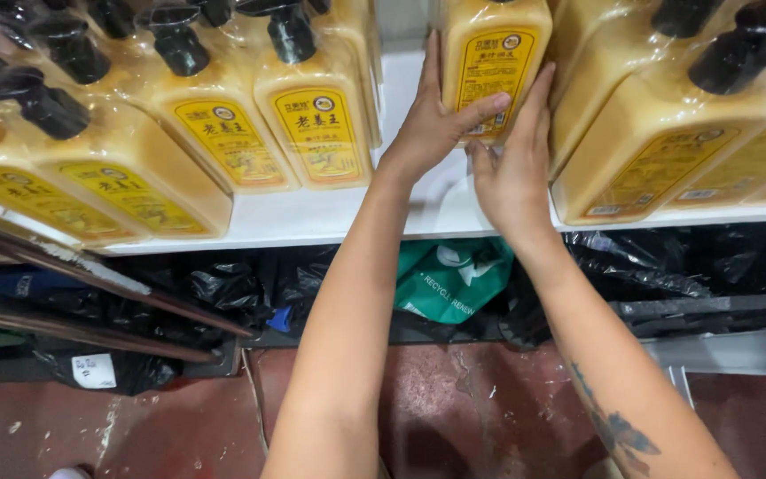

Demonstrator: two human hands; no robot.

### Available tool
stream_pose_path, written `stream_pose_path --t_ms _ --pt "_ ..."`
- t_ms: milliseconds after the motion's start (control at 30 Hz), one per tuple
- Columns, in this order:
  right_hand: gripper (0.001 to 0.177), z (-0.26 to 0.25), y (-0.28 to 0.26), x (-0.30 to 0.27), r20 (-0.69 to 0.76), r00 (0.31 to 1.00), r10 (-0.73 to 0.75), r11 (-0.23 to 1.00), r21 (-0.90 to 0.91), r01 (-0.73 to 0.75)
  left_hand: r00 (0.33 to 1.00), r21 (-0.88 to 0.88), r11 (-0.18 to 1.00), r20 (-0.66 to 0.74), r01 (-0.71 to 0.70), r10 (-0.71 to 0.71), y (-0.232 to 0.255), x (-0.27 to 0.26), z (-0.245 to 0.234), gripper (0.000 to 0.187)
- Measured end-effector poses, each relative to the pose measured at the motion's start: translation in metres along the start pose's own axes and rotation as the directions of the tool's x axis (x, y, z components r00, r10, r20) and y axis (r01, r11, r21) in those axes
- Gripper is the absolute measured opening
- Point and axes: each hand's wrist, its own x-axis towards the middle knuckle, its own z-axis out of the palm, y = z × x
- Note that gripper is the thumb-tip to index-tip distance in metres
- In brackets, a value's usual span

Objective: Wiping bottles of hair care products with a cloth and organizing them on the stockroom shelves.

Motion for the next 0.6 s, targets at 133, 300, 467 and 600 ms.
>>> stream_pose_path --t_ms 133,300,467,600 --pt "0.101 0.000 -0.008 -0.005 0.007 0.998 -0.062 0.997 -0.039 0.062 0.997 0.070 0.996 -0.061 0.046 -0.042 -0.008 0.012 -0.001 0.129" --pt "0.088 0.002 -0.018 -0.004 0.032 0.995 -0.093 0.994 -0.050 0.094 0.996 0.172 0.985 -0.088 0.035 -0.021 -0.026 0.025 -0.006 0.129" --pt "0.086 0.013 0.002 0.007 0.101 0.993 -0.064 0.995 -0.070 0.071 0.991 0.222 0.975 -0.133 0.008 0.022 -0.039 0.031 -0.009 0.123" --pt "0.083 0.024 0.016 0.022 0.109 0.993 -0.035 0.990 -0.135 0.049 0.976 0.383 0.922 -0.180 -0.047 0.124 -0.049 0.039 -0.009 0.118"
